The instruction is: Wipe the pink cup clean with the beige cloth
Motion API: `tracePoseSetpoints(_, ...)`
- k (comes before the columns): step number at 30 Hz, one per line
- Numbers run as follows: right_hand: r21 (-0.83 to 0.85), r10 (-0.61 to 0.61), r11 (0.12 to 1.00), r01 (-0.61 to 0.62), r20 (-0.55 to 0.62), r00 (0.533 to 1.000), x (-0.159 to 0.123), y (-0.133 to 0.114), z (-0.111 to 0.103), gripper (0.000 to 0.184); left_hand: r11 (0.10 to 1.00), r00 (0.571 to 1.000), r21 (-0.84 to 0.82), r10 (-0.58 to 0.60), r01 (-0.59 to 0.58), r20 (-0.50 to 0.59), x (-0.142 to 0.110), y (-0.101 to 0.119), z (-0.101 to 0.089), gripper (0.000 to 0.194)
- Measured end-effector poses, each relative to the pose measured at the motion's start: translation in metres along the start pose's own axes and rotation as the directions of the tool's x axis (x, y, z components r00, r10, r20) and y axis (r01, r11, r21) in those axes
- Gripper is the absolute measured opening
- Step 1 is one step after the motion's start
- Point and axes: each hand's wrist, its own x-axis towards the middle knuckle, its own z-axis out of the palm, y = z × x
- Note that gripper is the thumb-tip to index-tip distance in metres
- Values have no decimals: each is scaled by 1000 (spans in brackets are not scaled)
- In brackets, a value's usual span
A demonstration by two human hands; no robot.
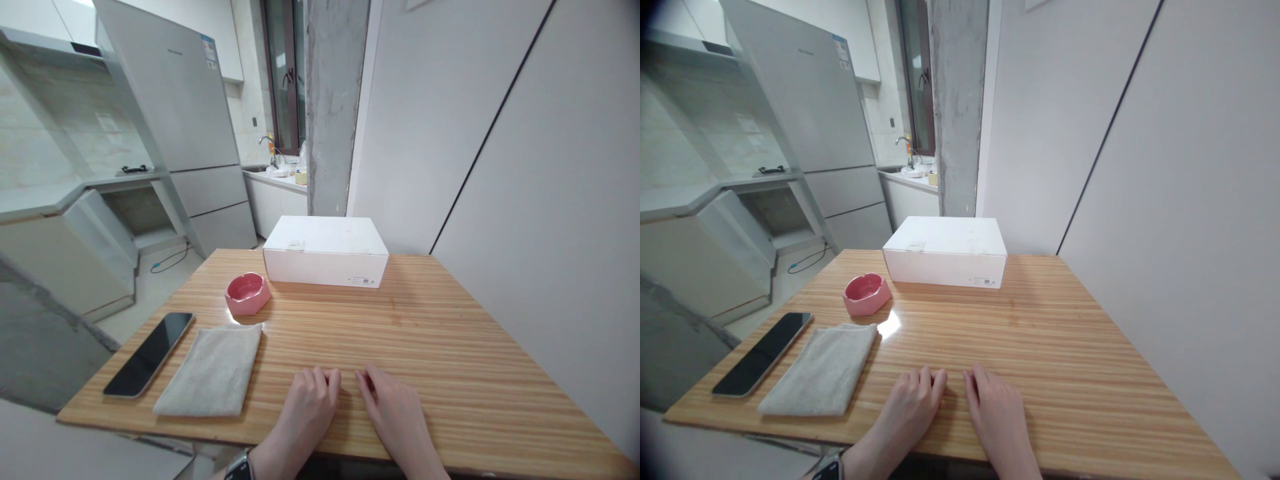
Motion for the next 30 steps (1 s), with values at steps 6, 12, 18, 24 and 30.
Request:
tracePoseSetpoints(6, 2, 1, 1000, -1, 1, 1000, 0, 0, 1, 41, 999, 1000, -35, -1, 1, -2, -1, -1, 0, 7)
tracePoseSetpoints(12, 0, 15, 1000, -15, 28, 1000, -1, 2, 3, 41, 999, 1000, -41, -3, 3, 16, 0, -1, 1, 8)
tracePoseSetpoints(18, -6, 8, 1000, -8, 10, 1000, -1, 1, 3, 39, 993, 999, -112, 37, -35, 18, 7, -18, -8, 6)
tracePoseSetpoints(24, 12, 1, 1000, -1, -14, 1000, 0, 1, 2, 39, 990, 988, -141, -47, 26, -145, 32, -96, -40, 26)
tracePoseSetpoints(30, 17, 7, 1000, -7, -9, 1000, 0, 1, 2, 39, 930, 933, -150, -351, 336, -83, 46, -167, -18, 70)
